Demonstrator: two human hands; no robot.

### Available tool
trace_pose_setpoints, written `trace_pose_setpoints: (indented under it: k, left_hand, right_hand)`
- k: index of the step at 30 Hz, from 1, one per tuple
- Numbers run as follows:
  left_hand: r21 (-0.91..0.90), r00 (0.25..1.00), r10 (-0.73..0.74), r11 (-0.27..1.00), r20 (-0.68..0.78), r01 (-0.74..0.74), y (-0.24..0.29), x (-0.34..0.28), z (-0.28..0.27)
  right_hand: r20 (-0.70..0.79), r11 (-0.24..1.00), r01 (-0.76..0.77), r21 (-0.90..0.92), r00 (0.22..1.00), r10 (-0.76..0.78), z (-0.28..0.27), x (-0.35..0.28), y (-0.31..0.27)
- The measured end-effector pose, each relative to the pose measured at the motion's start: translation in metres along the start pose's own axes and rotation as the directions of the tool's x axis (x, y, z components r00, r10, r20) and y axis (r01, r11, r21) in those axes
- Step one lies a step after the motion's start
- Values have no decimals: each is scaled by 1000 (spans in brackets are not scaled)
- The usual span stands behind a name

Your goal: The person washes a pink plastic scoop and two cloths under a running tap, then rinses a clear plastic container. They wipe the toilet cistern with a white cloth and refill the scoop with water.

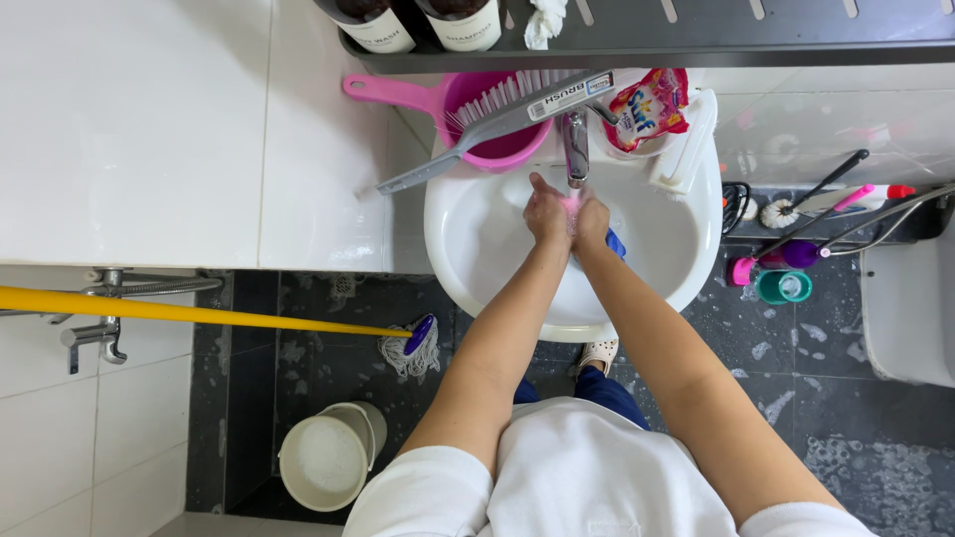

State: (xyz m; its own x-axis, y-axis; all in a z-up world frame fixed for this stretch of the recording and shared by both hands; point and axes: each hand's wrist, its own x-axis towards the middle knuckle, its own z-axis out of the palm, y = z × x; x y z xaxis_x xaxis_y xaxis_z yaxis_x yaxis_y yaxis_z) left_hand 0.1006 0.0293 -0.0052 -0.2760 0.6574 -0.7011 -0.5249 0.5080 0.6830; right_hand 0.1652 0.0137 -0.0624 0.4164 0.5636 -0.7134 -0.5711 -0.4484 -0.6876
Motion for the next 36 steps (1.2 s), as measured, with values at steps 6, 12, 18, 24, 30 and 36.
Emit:
trace_pose_setpoints:
  k: [6, 12, 18, 24, 30, 36]
  left_hand:
    - [179, 996, 83, 980, 41, -89, -19, 19, -2]
    - [302, 980, 176, 933, 94, -197, -35, 38, -19]
    - [265, 979, 145, 947, 144, -180, -9, -40, -41]
    - [432, 936, 339, 832, 99, -347, 9, -78, -93]
    - [477, 721, 683, 598, 117, -644, 56, -65, -127]
    - [337, 684, 719, 618, 124, -710, 126, -59, -141]
  right_hand:
    - [579, -45, 655, -754, 631, -517, -32, 70, 47]
    - [517, 365, 676, -640, 730, -447, -27, 38, 25]
    - [377, 853, 199, -482, 926, -2, -39, -22, -25]
    - [577, 928, -224, -298, 732, 362, -21, -56, -12]
    - [742, 935, -80, -347, 587, 325, 7, -98, -23]
    - [488, 915, 146, -375, 870, 61, 68, -126, -25]
